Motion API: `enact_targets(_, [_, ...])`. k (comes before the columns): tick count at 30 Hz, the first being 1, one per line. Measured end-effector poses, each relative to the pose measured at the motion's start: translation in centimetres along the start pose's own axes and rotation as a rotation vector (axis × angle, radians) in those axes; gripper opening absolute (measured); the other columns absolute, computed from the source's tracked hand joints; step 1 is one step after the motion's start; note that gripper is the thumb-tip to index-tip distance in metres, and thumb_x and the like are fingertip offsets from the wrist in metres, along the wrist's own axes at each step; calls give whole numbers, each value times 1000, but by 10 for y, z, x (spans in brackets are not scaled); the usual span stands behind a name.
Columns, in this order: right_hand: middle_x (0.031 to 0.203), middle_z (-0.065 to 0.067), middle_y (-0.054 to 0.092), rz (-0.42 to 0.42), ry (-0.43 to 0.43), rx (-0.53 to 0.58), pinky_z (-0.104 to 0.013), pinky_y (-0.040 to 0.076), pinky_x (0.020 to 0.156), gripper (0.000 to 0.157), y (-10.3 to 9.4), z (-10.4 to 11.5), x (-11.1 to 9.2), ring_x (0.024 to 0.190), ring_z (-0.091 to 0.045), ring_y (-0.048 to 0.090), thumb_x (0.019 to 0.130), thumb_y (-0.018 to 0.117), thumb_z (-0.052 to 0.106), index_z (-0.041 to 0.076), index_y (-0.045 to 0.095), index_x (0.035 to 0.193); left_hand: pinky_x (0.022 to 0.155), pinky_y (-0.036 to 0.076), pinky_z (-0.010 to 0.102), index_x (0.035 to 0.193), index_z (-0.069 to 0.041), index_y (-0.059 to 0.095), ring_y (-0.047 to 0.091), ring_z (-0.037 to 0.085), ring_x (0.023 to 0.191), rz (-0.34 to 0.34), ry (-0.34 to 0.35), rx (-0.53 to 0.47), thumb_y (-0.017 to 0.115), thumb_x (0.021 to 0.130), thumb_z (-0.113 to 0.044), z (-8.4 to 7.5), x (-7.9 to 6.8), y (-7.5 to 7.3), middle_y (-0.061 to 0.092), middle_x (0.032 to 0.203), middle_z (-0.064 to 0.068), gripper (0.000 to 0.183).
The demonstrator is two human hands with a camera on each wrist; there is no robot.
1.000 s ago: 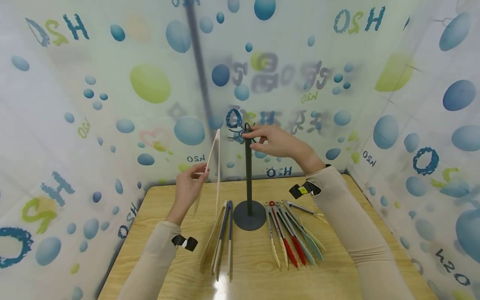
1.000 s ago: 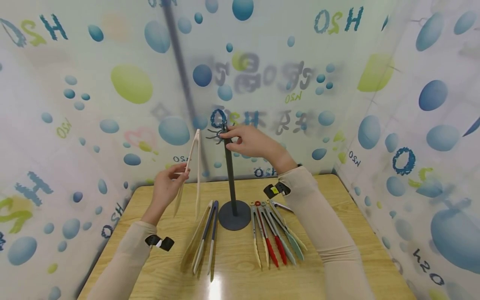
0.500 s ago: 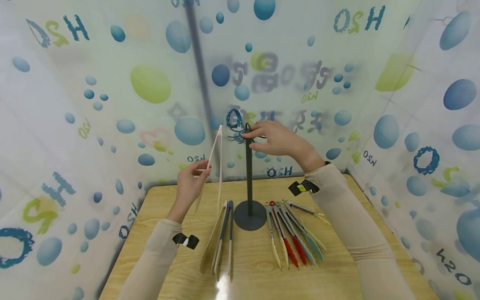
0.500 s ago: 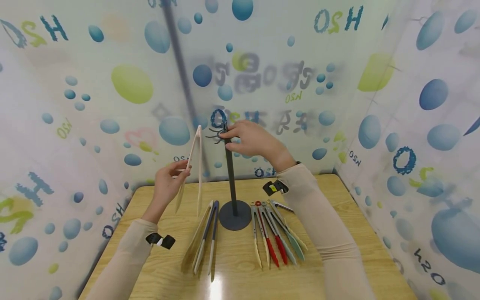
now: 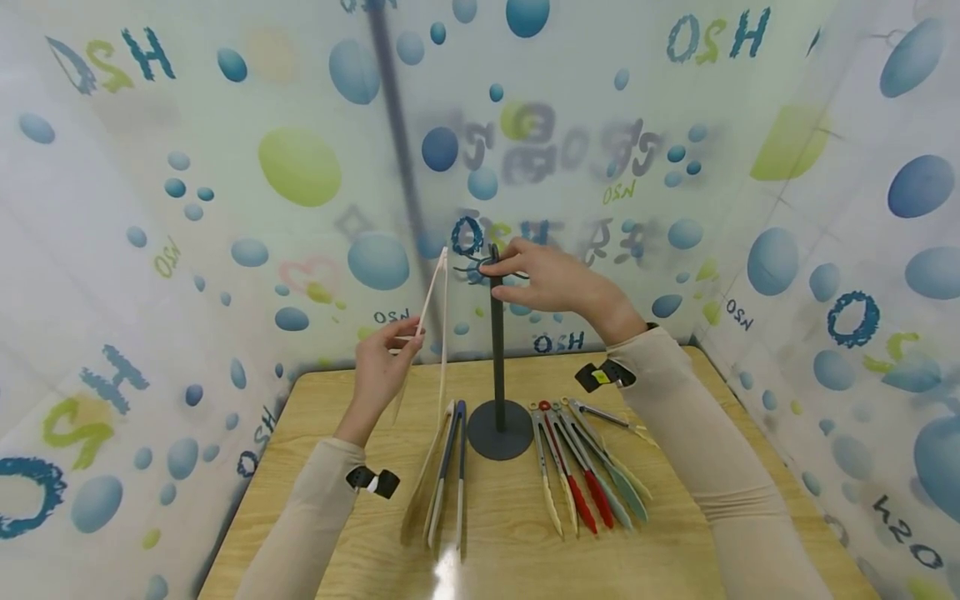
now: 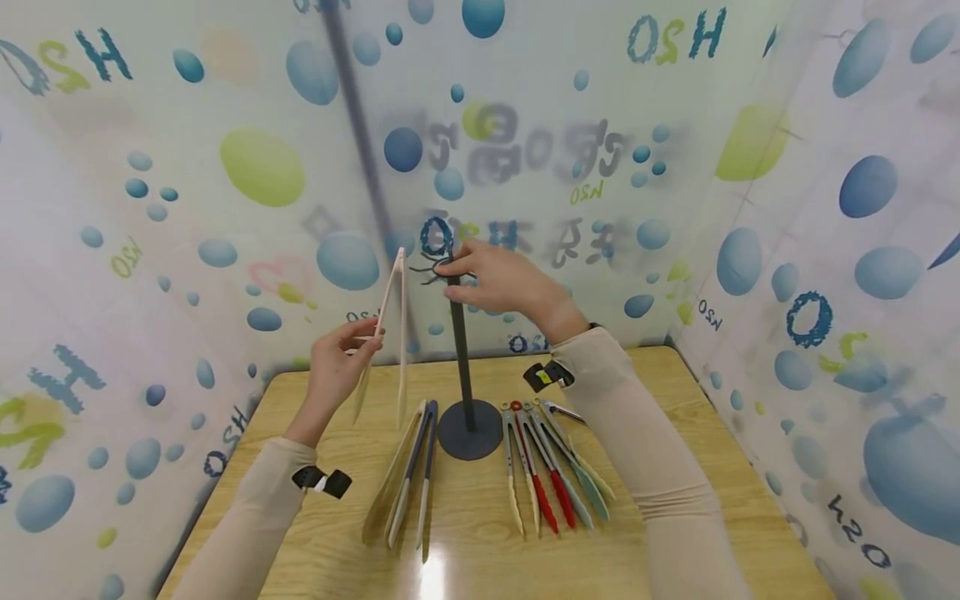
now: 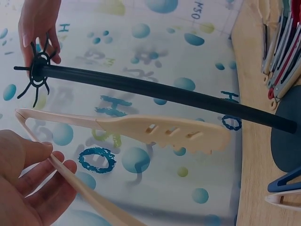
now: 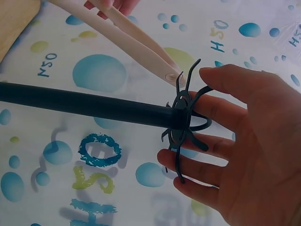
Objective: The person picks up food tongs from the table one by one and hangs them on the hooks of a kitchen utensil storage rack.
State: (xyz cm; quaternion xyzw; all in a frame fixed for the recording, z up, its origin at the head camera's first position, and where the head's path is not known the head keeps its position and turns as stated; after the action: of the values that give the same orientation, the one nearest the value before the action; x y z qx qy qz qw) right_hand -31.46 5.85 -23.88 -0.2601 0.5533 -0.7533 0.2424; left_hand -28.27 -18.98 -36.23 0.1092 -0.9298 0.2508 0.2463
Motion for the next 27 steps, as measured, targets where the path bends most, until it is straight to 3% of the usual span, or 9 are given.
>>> enact_targets(27, [131, -9, 52, -42, 5, -86, -37, 45, 75, 50, 1, 5, 1, 88, -21, 54, 100, 54, 47, 28, 50, 146, 62, 51, 12, 120, -11, 72, 73, 30, 87, 0, 0, -53, 71, 91, -10, -3, 0, 5, 76, 106, 14, 29])
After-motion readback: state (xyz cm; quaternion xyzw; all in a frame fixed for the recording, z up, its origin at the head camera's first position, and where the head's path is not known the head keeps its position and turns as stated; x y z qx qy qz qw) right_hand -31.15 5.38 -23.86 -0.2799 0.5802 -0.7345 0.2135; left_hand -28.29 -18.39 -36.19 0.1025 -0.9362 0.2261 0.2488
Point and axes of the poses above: each hand's wrist, its own x-axis towards the middle knuckle, its own y-axis out of the palm, z = x × y, the point moved 5 cm from there along x, towards the middle knuckle
